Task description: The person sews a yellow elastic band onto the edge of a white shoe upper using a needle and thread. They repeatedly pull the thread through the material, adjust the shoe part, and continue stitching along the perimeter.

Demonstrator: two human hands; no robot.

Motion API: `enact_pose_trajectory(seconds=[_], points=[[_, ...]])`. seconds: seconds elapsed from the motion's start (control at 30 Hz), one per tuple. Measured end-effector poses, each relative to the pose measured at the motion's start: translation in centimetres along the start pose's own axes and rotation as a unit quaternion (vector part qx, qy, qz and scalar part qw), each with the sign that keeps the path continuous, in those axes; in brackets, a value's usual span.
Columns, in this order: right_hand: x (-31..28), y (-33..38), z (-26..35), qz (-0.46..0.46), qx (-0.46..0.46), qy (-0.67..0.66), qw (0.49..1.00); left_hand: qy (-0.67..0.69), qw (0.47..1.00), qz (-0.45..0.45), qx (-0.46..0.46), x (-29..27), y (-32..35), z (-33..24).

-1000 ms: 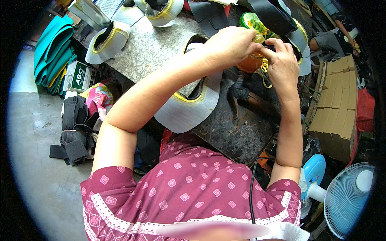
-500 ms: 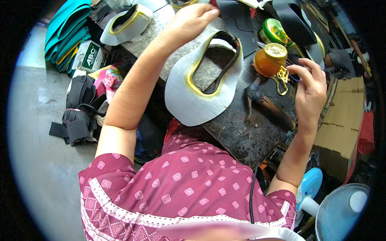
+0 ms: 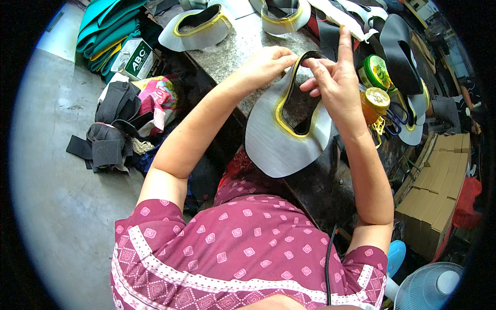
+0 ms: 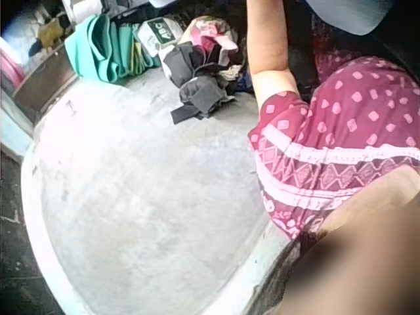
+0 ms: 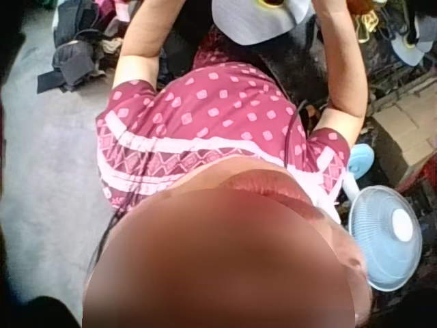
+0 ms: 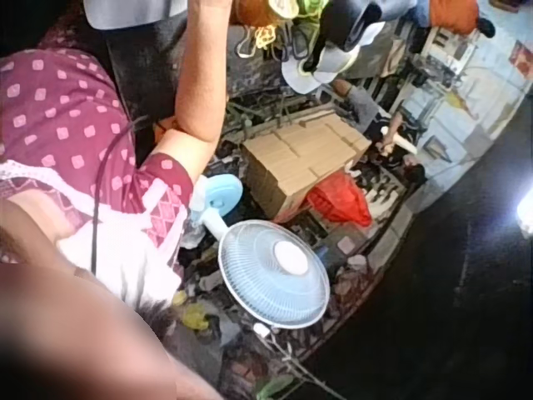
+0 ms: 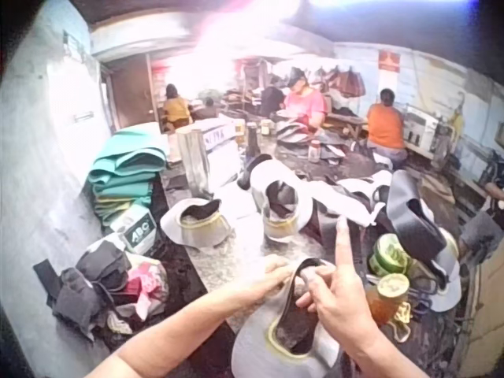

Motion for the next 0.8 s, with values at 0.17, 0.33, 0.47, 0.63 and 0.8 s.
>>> enact_pose_trajectory(seconds=[0.17, 0.33, 0.47, 0.63, 0.8], points=[[-1.0, 0.0, 5.0, -0.003, -0.126, -0.035, 0.991, 0.343, 0.934, 0.005, -0.104, -1.9, 1.5, -2.7], [-3.0, 0.6, 6.7, 0.012, -0.137, -0.093, 0.986, 0.355, 0.930, 0.033, -0.085, -1.4, 3.4, -7.4], [-5.3, 1.3, 6.4, -0.022, -0.125, -0.036, 0.991, 0.303, 0.952, -0.008, 0.028, -1.0, 3.6, -10.4], [-4.5, 1.9, 5.1, 0.019, -0.105, -0.011, 0.994, 0.277, 0.959, -0.009, 0.058, 0.2, 3.3, -11.5], [-5.6, 2.2, 4.5, -0.023, -0.123, 0.019, 0.992, 0.303, 0.953, 0.008, 0.021, 1.2, 3.5, -11.3]])
Point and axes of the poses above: each hand's wrist, its own y-axis away from the middle knuckle, its own x-axis out of the palm, z = x × y, the point moved 10 cm from there along -y, towards the middle knuckle, and after that the axes turned 2 degrees about -z, right-handed, at the moved point
